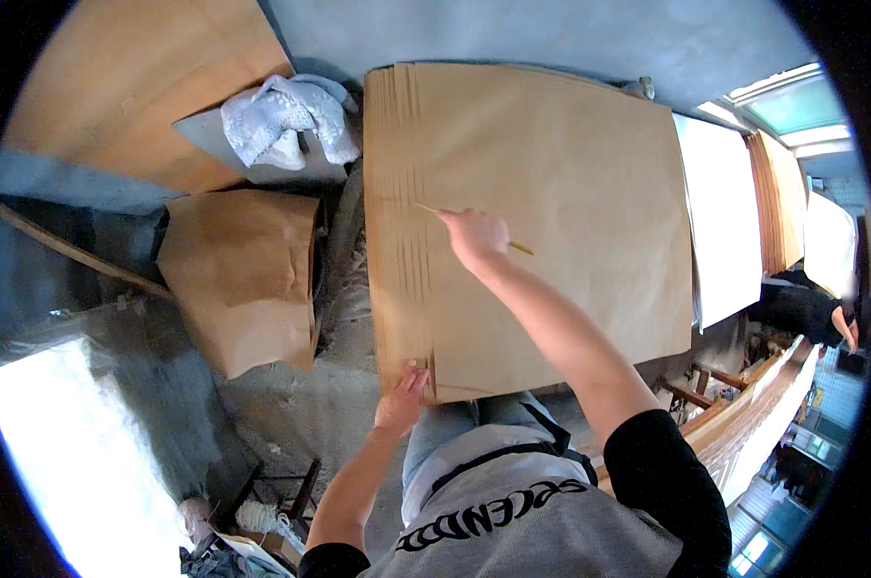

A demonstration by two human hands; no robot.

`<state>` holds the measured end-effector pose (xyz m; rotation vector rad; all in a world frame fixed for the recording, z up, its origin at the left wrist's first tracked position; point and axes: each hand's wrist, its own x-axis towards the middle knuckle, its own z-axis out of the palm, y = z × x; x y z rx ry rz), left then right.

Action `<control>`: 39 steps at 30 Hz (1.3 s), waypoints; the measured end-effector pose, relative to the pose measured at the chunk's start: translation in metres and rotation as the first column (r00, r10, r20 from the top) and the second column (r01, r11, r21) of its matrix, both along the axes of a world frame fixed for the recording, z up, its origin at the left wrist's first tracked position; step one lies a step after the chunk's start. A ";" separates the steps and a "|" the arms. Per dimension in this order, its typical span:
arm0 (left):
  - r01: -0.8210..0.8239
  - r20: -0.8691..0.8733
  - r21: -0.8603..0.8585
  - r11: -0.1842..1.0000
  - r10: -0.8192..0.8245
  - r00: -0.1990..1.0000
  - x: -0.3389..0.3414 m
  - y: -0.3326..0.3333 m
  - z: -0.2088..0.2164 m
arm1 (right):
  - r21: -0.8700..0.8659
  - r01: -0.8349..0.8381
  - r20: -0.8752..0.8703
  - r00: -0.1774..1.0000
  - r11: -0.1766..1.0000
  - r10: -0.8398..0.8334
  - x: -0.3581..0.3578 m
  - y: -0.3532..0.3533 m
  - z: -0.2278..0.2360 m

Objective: The person repeatedly picks up large white paper sheets and inserts them between brown sheets on a wooden frame. The person uses a thin wooden stick to help guide and separate the sheets during insertion.

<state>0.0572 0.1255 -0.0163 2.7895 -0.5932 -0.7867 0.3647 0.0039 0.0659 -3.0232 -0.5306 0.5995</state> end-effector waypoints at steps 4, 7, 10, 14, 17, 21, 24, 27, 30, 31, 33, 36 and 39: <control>-0.297 -0.146 -0.226 0.928 0.269 0.952 0.007 0.007 0.020 | 0.167 0.143 0.011 0.989 0.975 -0.147 -0.016 -0.046 -0.052; -0.384 -0.135 -0.290 0.877 0.359 0.923 0.004 0.006 0.019 | -0.017 0.164 -0.066 0.984 0.986 -0.165 -0.012 -0.066 -0.011; -0.370 -0.087 -0.326 0.870 0.363 0.928 0.006 0.005 0.008 | -0.061 0.065 0.008 0.998 0.996 -0.065 -0.016 -0.040 -0.010; -0.504 -0.218 -0.440 0.744 0.456 0.863 0.018 0.006 0.019 | 0.038 0.023 0.029 0.999 0.999 -0.024 -0.039 -0.026 -0.013; -0.579 -0.257 -0.582 0.571 0.547 0.797 0.017 0.011 0.016 | 0.041 0.109 -0.065 0.992 0.993 -0.106 -0.042 -0.068 -0.013; -0.605 -0.093 -0.610 0.512 0.712 0.696 0.042 0.004 0.013 | -0.141 0.018 -0.057 0.998 0.990 -0.026 -0.030 -0.046 -0.011; -0.747 -0.430 -0.658 0.100 0.764 0.481 0.078 -0.011 0.022 | -0.064 0.031 -0.040 0.999 0.997 -0.033 -0.028 -0.018 -0.011; -0.728 -0.620 -0.647 -0.226 0.712 0.330 0.096 -0.019 -0.013 | 0.004 0.082 -0.054 0.995 0.997 -0.081 -0.037 -0.023 -0.028; -0.744 -0.686 -0.585 -0.323 0.686 0.242 0.101 -0.020 -0.029 | 0.032 0.150 -0.035 0.988 0.988 -0.149 -0.037 -0.051 -0.017; -0.767 -0.728 -0.536 -0.353 0.654 0.207 0.100 -0.020 -0.030 | 0.012 0.149 -0.009 0.989 0.989 -0.149 -0.037 -0.052 -0.027; -0.801 -0.799 -0.444 -0.401 0.583 0.152 0.104 -0.018 -0.019 | -0.005 0.131 0.025 0.991 0.991 -0.131 -0.029 -0.046 -0.023; -0.941 -0.787 -0.255 -0.224 0.613 0.067 0.109 -0.018 -0.002 | 0.036 0.095 0.029 0.995 0.995 -0.096 -0.032 -0.029 -0.015; -0.923 -0.671 -0.371 -0.099 0.716 0.193 0.095 -0.023 -0.020 | 0.137 0.152 0.007 0.988 0.979 -0.154 -0.037 -0.038 -0.030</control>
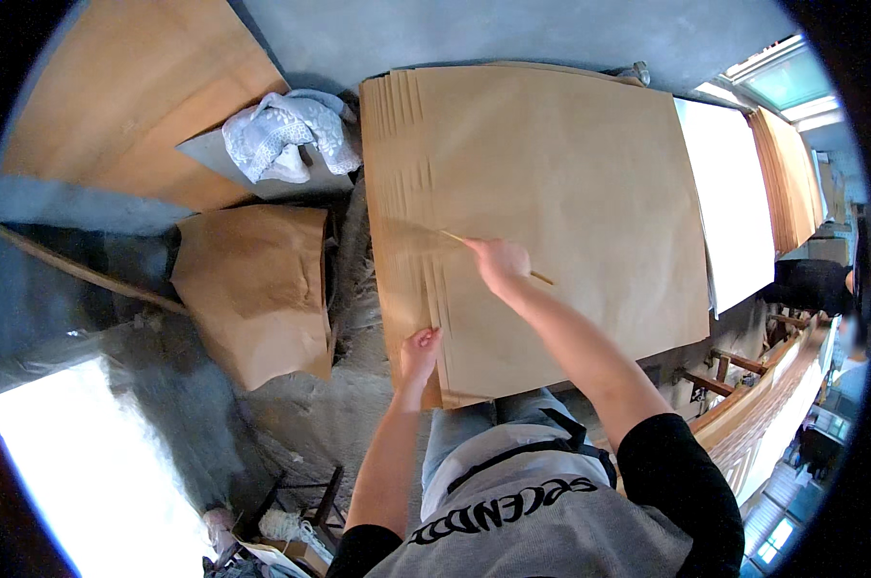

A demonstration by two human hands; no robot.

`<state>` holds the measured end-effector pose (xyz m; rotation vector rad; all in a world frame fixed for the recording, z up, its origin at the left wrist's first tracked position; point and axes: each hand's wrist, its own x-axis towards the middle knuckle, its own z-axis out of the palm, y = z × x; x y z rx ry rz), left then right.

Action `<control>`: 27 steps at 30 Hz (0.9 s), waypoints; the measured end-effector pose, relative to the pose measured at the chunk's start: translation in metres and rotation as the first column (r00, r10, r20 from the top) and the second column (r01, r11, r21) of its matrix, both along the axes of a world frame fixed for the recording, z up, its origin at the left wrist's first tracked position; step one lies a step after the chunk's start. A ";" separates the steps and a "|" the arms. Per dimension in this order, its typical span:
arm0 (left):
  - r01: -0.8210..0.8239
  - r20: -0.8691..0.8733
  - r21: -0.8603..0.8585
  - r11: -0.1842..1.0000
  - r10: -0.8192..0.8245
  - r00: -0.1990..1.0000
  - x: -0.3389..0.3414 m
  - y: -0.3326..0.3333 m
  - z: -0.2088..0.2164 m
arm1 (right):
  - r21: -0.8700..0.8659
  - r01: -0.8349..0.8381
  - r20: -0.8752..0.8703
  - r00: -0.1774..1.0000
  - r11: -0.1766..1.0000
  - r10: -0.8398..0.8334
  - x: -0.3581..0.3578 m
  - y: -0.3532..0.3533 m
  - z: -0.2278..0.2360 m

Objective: The person repeatedly picks up large white paper sheets and inserts them between brown sheets on a wooden frame. The person uses a thin wooden stick to help guide and separate the sheets during insertion.

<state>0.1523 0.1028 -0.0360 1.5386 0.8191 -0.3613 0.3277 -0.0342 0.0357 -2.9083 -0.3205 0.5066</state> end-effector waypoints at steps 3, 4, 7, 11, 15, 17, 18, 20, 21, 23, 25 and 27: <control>0.072 0.002 0.122 0.990 -0.072 0.997 -0.005 0.000 0.001 | 0.024 0.059 -0.050 0.997 0.998 -0.058 -0.006 -0.018 0.005; 0.090 0.007 0.114 0.989 -0.092 0.996 -0.004 0.002 -0.005 | 0.013 0.052 -0.029 0.998 0.999 -0.052 -0.002 -0.014 0.007; 0.134 -0.014 0.103 0.986 -0.133 0.991 -0.009 0.007 -0.026 | -0.017 -0.020 -0.027 0.999 1.000 0.020 -0.005 0.006 0.027; 0.117 0.031 0.031 0.993 -0.118 0.993 -0.014 0.007 -0.049 | 0.046 0.027 -0.092 0.996 0.999 -0.023 -0.020 -0.012 -0.001; 0.070 -0.039 -0.109 0.992 -0.075 0.996 -0.006 0.010 -0.025 | 0.203 0.039 -0.092 0.996 0.978 -0.020 -0.028 -0.032 0.018; 0.064 -0.060 -0.242 0.968 -0.081 0.995 -0.002 0.013 -0.011 | 0.219 0.076 -0.085 0.995 0.973 -0.059 -0.038 -0.049 0.029; 0.069 -0.046 -0.293 0.954 -0.086 0.995 -0.004 0.014 -0.007 | 0.231 0.091 -0.072 0.995 0.969 -0.076 -0.042 -0.059 0.032; 0.084 -0.014 -0.392 0.916 -0.097 0.995 -0.007 0.015 0.000 | 0.378 0.154 -0.071 0.988 0.913 -0.137 -0.068 -0.096 0.010; 0.085 -0.008 -0.540 0.837 -0.105 0.994 -0.013 0.018 0.012 | 0.451 0.179 -0.069 0.984 0.874 -0.165 -0.077 -0.113 0.007; 0.015 -0.065 -0.615 0.788 -0.070 0.995 -0.043 0.020 -0.002 | 0.459 0.319 -0.300 0.934 0.829 -0.193 -0.102 -0.149 0.017; -0.022 -0.071 -0.728 0.686 -0.044 0.997 -0.068 0.009 0.010 | 0.621 0.473 -0.458 0.866 0.625 -0.200 -0.142 -0.200 0.000; -0.007 0.015 -0.861 0.508 0.038 0.999 -0.102 -0.013 0.029 | 0.412 0.597 -0.639 0.728 0.688 -0.249 -0.175 -0.232 0.009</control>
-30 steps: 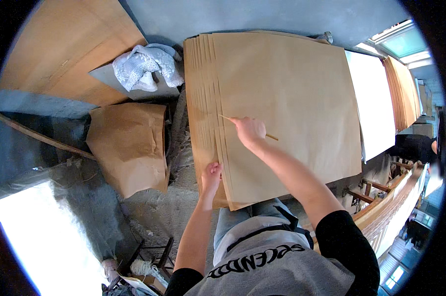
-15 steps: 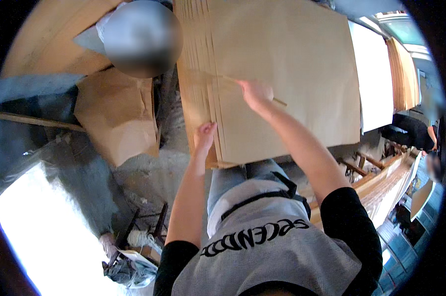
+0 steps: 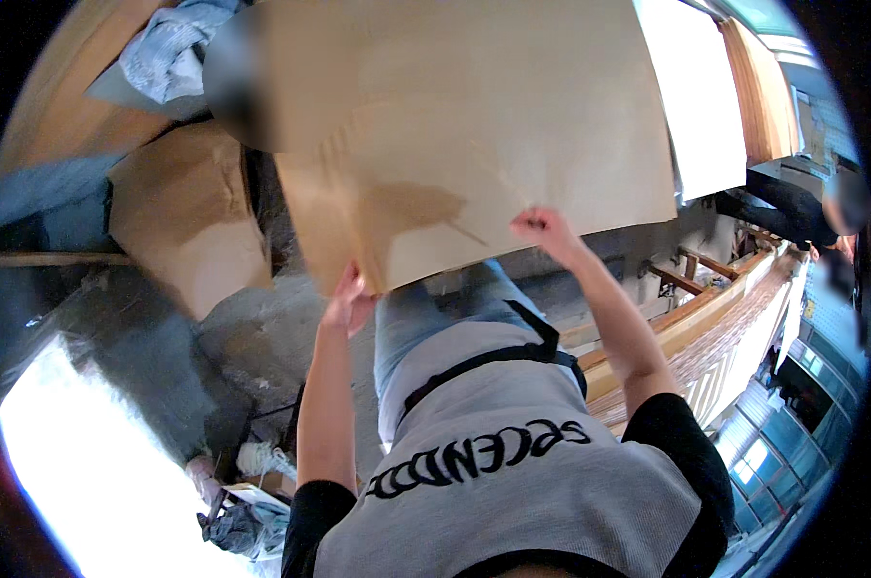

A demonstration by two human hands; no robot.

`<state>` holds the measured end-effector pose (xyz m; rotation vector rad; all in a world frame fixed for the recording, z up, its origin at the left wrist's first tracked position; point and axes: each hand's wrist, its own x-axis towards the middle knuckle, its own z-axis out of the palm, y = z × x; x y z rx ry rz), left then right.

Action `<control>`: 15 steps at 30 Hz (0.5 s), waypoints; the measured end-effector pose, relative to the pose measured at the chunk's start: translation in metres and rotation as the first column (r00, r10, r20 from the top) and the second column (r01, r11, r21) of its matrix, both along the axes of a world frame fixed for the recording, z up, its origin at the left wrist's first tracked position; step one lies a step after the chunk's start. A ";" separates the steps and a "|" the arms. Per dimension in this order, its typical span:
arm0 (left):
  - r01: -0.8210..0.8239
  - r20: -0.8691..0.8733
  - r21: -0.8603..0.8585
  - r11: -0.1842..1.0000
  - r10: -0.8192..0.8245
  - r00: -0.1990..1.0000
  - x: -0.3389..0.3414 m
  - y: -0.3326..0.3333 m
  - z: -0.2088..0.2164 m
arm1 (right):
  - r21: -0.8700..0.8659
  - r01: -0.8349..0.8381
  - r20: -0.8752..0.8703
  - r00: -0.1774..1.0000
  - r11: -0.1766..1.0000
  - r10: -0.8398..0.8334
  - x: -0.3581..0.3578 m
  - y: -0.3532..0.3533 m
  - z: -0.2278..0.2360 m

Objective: The person repeatedly picks up large white paper sheets and inserts them between brown sheets on a wooden frame. The person uses a thin wooden stick to help guide and separate the sheets during insertion.

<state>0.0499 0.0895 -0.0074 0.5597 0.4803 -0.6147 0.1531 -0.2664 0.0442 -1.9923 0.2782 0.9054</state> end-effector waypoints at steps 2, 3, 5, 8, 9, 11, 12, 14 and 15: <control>-0.047 0.060 -0.106 0.993 0.054 0.997 -0.024 -0.038 -0.001 | 0.091 -0.071 0.018 0.997 0.993 0.070 -0.033 -0.024 -0.006; -0.057 0.053 -0.087 0.995 0.062 0.997 -0.032 -0.062 0.000 | 0.086 -0.205 -0.001 0.979 0.975 0.206 -0.044 -0.036 -0.017; -0.073 0.038 -0.049 0.996 0.074 0.997 -0.023 -0.113 0.004 | 0.192 -0.167 -0.144 0.970 0.967 0.197 -0.058 -0.043 -0.028; -0.082 -0.151 -0.006 0.997 0.080 0.985 -0.005 -0.174 -0.007 | 0.392 -0.050 -0.118 0.988 0.918 0.104 -0.064 -0.049 -0.040; -0.139 -0.205 0.083 0.987 0.153 0.967 0.004 -0.189 -0.012 | 0.454 -0.009 -0.101 0.993 0.891 0.061 -0.063 -0.054 -0.042; -0.239 -0.284 0.269 0.933 0.314 0.906 0.022 -0.215 -0.016 | 0.384 0.061 -0.252 0.967 0.921 0.041 -0.054 -0.072 -0.032; -0.280 -0.346 0.297 0.913 0.376 0.859 0.031 -0.224 -0.013 | 0.348 0.089 -0.324 0.946 0.933 0.030 -0.049 -0.082 -0.027; -0.324 -0.343 0.360 0.875 0.448 0.826 0.036 -0.233 -0.008 | 0.437 0.368 -0.431 0.887 0.821 -0.169 -0.046 -0.117 -0.030; -0.357 -0.330 0.394 0.847 0.493 0.805 0.038 -0.234 -0.004 | 0.475 0.485 -0.486 0.840 0.735 -0.240 -0.042 -0.136 -0.033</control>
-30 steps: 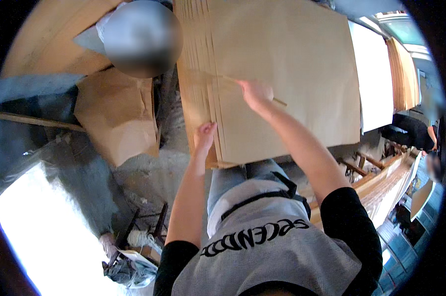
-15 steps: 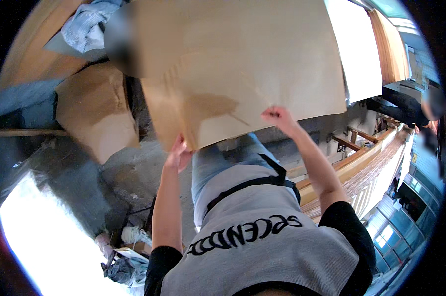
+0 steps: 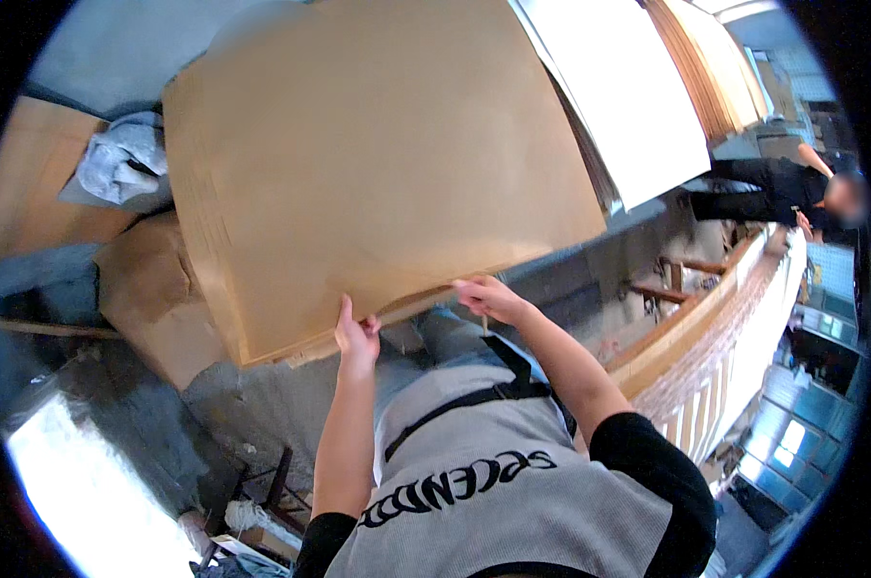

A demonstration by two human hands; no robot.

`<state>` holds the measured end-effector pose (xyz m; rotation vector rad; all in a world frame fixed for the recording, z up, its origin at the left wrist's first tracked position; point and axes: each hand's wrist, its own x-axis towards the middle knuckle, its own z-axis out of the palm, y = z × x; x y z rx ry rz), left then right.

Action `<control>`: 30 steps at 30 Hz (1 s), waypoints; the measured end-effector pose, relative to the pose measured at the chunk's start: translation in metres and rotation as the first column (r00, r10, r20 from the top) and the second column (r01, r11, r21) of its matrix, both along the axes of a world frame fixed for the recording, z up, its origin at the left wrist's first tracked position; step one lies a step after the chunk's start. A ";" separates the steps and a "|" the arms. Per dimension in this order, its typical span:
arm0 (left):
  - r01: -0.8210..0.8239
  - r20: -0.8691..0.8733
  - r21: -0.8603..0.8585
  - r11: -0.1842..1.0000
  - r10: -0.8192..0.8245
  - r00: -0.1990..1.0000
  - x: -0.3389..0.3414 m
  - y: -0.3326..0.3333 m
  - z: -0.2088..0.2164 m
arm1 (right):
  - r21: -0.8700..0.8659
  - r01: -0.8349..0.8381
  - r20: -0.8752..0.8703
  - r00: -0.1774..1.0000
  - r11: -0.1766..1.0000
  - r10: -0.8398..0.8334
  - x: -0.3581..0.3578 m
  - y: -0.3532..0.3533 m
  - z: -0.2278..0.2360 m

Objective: The person repeatedly picks up large white paper sheets and inserts them between brown sheets on a wooden frame. The person uses a thin wooden stick to help guide and separate the sheets during insertion.

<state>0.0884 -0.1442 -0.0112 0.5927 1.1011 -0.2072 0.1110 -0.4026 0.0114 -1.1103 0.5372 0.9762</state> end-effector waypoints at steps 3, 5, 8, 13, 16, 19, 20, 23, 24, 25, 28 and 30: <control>0.007 0.054 0.002 1.000 -0.007 0.998 -0.005 0.010 0.002 | 0.096 0.371 -0.064 0.928 0.923 -0.367 0.008 -0.057 -0.006; 0.001 0.016 -0.109 0.994 0.001 1.000 0.006 0.015 0.009 | 0.115 0.497 -0.118 0.866 0.860 -0.485 0.015 -0.084 -0.004; 0.190 0.072 0.023 0.982 -0.191 0.979 -0.002 0.025 -0.004 | -0.010 0.473 -0.156 0.869 0.881 -0.469 0.031 -0.101 -0.003; 0.398 -0.221 0.564 0.724 -0.332 0.917 -0.040 0.006 0.001 | -0.661 -0.063 0.258 0.917 0.748 0.305 0.014 -0.091 -0.022; 0.250 -0.090 0.780 0.574 -0.292 0.952 -0.125 0.004 -0.051 | -0.798 0.192 0.515 0.709 0.571 0.482 -0.038 -0.081 -0.040; -0.084 0.241 0.489 0.869 -0.042 0.970 -0.106 0.018 -0.050 | -0.655 0.248 0.497 0.853 0.714 0.159 -0.021 -0.050 0.002; -0.108 0.271 0.450 0.886 -0.020 0.962 -0.101 0.026 -0.044 | -0.626 0.132 0.377 0.914 0.768 0.150 0.000 -0.052 0.005; 0.085 0.070 0.566 0.820 -0.151 0.986 -0.029 0.060 -0.034 | -0.469 0.189 0.331 0.943 0.862 -0.027 0.055 -0.045 0.010; 0.057 0.107 0.418 0.907 -0.112 0.988 -0.034 0.078 -0.065 | -0.424 0.120 0.311 0.950 0.898 0.019 0.065 -0.051 0.004; -0.018 0.073 0.351 0.936 -0.008 0.997 -0.027 0.071 -0.055 | -0.415 0.081 0.281 0.959 0.906 0.043 0.068 -0.051 0.011; -0.149 0.067 0.193 0.970 0.138 0.988 -0.003 0.044 -0.009 | -0.292 0.111 0.290 0.957 0.950 -0.023 0.066 -0.058 0.002; -0.175 0.075 0.111 0.978 0.167 0.983 -0.006 0.039 0.002 | -0.198 0.186 0.223 0.965 0.962 -0.141 0.058 -0.061 -0.003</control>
